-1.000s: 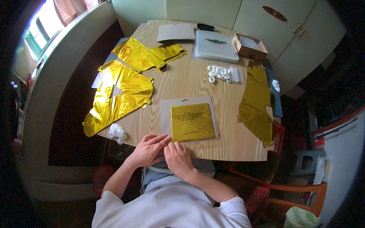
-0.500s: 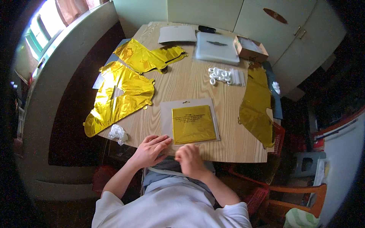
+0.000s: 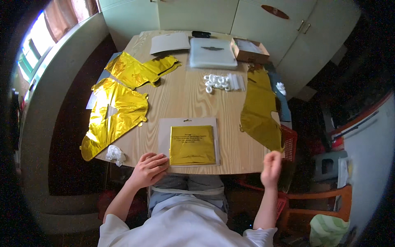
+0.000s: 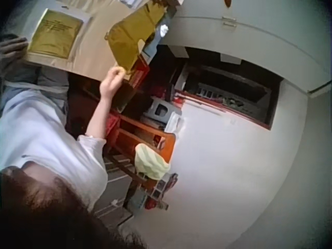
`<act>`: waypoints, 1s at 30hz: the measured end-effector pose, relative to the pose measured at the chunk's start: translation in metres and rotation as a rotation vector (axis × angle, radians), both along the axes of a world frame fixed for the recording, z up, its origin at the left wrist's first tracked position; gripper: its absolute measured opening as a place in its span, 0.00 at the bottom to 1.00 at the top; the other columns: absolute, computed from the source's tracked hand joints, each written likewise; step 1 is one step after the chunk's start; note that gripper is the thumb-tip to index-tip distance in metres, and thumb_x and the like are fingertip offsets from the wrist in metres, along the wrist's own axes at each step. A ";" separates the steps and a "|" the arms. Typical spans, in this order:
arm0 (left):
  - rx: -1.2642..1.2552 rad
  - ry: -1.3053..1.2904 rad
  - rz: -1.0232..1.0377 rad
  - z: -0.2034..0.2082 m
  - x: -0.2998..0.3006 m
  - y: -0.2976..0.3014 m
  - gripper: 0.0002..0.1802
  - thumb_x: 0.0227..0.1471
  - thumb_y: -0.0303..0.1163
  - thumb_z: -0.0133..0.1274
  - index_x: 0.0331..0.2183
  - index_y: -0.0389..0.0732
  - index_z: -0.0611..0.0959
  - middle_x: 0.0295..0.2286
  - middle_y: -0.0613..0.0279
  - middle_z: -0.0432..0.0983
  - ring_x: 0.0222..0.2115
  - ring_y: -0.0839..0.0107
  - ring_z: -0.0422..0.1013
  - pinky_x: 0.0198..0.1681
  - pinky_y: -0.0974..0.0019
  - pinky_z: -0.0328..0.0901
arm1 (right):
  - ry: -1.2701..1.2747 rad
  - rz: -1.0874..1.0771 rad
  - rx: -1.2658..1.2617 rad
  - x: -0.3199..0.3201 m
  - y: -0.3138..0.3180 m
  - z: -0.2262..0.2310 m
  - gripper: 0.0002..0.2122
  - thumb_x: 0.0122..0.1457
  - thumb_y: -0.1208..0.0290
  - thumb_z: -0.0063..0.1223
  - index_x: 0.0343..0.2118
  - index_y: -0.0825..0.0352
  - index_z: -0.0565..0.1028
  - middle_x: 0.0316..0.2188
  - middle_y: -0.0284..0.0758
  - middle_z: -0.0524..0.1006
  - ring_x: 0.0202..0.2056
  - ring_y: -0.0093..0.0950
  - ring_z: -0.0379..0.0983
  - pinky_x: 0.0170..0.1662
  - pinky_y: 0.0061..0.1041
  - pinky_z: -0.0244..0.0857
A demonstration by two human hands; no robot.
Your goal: Folding and packing star-shaped balloons into plastic sleeves.
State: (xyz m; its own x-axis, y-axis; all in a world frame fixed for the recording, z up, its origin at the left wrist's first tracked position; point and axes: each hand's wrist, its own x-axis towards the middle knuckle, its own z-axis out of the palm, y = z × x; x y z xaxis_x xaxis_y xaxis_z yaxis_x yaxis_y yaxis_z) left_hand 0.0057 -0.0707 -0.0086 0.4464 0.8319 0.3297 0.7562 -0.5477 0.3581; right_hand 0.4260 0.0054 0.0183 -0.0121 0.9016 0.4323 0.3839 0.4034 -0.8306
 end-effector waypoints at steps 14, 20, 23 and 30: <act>0.042 -0.102 0.056 -0.003 0.000 -0.002 0.10 0.45 0.27 0.58 0.34 0.43 0.84 0.40 0.61 0.77 0.49 0.68 0.70 0.53 0.55 0.61 | -0.863 0.431 0.234 -0.065 -0.012 -0.017 0.25 0.43 0.52 0.65 0.43 0.60 0.77 0.49 0.27 0.76 0.27 0.22 0.77 0.30 0.19 0.72; 0.057 -0.205 0.142 -0.006 0.008 0.001 0.06 0.43 0.25 0.59 0.29 0.40 0.82 0.34 0.64 0.79 0.45 0.68 0.74 0.51 0.56 0.62 | -0.793 0.323 0.273 -0.072 -0.011 -0.025 0.16 0.44 0.57 0.66 0.34 0.60 0.80 0.39 0.27 0.81 0.24 0.22 0.77 0.27 0.19 0.71; 0.061 -0.248 0.192 -0.010 0.011 0.000 0.04 0.43 0.24 0.59 0.28 0.41 0.82 0.32 0.64 0.80 0.44 0.68 0.75 0.50 0.56 0.63 | -0.696 0.270 0.324 -0.077 -0.010 -0.034 0.12 0.45 0.63 0.66 0.30 0.63 0.80 0.33 0.31 0.82 0.22 0.25 0.76 0.26 0.21 0.70; 0.082 -0.312 0.319 -0.017 0.017 0.002 0.03 0.41 0.24 0.59 0.23 0.41 0.80 0.28 0.65 0.81 0.38 0.69 0.77 0.49 0.58 0.64 | -0.583 0.138 0.351 -0.094 -0.012 -0.039 0.06 0.46 0.75 0.63 0.23 0.65 0.75 0.25 0.33 0.81 0.22 0.29 0.76 0.24 0.25 0.69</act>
